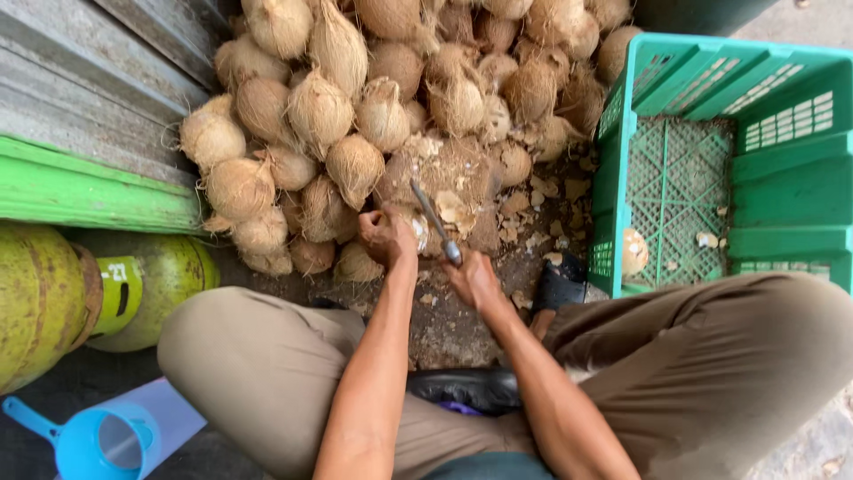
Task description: The person sits on the ground and uses a machete to peel the husk off coconuts. They repeatedly strike the coconut against a wooden block to remove the outer layer and place the peeled coconuts into a green crate.
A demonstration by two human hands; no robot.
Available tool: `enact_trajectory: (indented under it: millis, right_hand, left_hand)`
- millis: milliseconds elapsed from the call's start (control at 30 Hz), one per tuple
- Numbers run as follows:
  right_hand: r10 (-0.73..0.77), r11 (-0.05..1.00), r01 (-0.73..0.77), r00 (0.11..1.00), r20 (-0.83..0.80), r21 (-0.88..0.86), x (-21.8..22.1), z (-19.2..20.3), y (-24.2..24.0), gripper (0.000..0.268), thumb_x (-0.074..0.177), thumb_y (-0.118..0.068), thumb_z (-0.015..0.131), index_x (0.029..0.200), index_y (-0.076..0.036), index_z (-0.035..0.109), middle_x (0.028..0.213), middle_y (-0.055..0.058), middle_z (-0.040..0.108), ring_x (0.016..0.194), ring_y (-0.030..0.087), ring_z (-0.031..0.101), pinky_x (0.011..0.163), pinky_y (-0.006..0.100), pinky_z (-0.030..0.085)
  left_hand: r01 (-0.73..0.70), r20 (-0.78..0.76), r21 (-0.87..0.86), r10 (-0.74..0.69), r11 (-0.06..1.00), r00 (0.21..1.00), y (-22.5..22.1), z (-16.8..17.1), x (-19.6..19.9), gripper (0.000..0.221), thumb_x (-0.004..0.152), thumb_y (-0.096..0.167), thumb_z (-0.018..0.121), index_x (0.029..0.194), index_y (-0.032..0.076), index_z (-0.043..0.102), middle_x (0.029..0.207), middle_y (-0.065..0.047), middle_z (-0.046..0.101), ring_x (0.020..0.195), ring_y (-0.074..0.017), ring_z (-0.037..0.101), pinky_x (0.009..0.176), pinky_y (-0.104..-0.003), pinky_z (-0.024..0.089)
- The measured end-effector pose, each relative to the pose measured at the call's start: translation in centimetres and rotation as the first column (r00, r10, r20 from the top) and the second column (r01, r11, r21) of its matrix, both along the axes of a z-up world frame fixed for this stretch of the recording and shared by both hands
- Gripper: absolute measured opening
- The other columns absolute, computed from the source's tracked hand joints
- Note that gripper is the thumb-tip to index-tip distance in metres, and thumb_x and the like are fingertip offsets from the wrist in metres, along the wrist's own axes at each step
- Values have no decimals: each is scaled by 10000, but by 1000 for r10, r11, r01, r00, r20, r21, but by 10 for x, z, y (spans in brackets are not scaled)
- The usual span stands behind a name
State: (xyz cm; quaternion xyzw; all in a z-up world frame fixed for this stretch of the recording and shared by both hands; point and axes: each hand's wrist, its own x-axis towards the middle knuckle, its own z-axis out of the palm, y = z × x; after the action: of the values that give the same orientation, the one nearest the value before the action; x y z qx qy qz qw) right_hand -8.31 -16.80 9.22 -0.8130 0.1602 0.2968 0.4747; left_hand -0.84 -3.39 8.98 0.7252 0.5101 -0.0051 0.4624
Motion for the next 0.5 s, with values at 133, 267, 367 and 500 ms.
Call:
enact_trajectory:
  millis: [133,267,367,500]
  right_hand:
    - [11,998,-27,959,283,53,-15,2,-3,265,934,-296,620,926,-66,749,601,39,582,526,142,520,529,386,465]
    - [-30,996,4,954,297,89,0,-7,0,299,953,-338,645,899,-54,722,587,19,571,525,137,509,530,382,462]
    - [35,995,-51,984,175,86,-15,-26,-3,383,1022,-391,631,885,-41,706,589,7,519,491,135,438,477,367,403]
    - [127,990,-129,991,46,58,-11,-37,1,292,1003,-339,559,980,-134,766,571,0,487,437,125,343,406,347,321]
  left_hand:
    - [39,65,60,-43,997,997,-4,-14,-15,350,972,473,556,950,124,535,984,-76,537,839,-220,563,688,-443,480]
    - [0,170,61,-11,998,985,4,-22,3,419,957,509,617,896,100,554,926,-75,569,790,-208,570,705,-418,468]
    - [-20,102,22,18,1000,995,14,-35,-10,492,903,569,675,872,97,541,899,-67,549,751,-200,565,679,-411,491]
    - [-36,139,-324,85,945,987,36,-44,-12,557,830,602,758,873,104,512,899,-86,575,756,-214,601,691,-427,554]
